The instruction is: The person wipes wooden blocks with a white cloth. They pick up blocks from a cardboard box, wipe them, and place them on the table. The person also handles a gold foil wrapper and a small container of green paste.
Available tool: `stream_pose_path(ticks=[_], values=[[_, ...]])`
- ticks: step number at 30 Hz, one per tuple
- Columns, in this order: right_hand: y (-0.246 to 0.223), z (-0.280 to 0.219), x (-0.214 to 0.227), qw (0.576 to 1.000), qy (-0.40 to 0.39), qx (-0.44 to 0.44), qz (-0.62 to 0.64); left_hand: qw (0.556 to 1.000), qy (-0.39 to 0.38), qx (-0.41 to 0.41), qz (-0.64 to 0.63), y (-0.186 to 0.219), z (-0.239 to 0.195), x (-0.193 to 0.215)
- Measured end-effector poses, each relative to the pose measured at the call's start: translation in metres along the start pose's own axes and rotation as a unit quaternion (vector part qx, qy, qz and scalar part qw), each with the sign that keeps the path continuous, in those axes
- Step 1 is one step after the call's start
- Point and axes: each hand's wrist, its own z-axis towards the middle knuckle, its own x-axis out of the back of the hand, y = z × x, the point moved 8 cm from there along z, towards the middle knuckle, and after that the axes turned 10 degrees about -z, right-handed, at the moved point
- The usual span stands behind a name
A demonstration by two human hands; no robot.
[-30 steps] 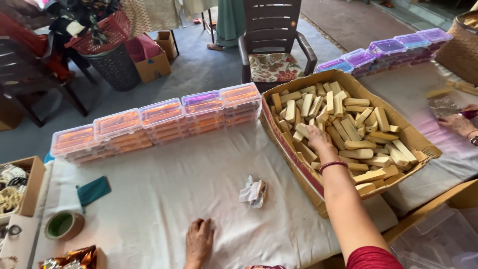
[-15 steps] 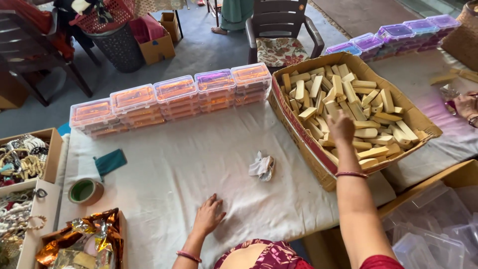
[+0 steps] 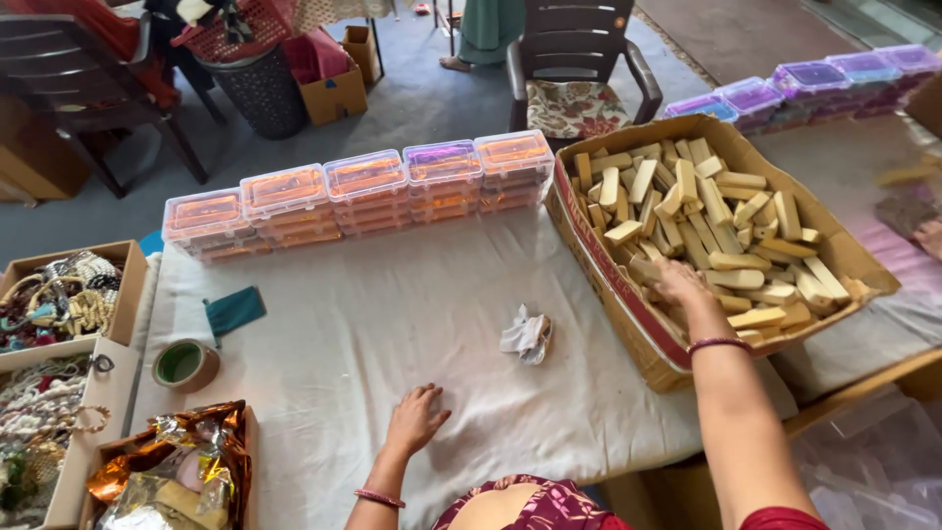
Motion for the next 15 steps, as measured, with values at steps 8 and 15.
stream_pose_path(ticks=[8,15], values=[[-0.178,-0.041,0.043,0.849,0.148,0.178,0.475,0.939,0.011,0.158,-0.306,-0.007,0.046,-0.029],[-0.394,-0.135,-0.024,0.766,-0.039,0.229,0.6,0.67,0.156,0.181,-0.703,0.028,0.074,-0.045]])
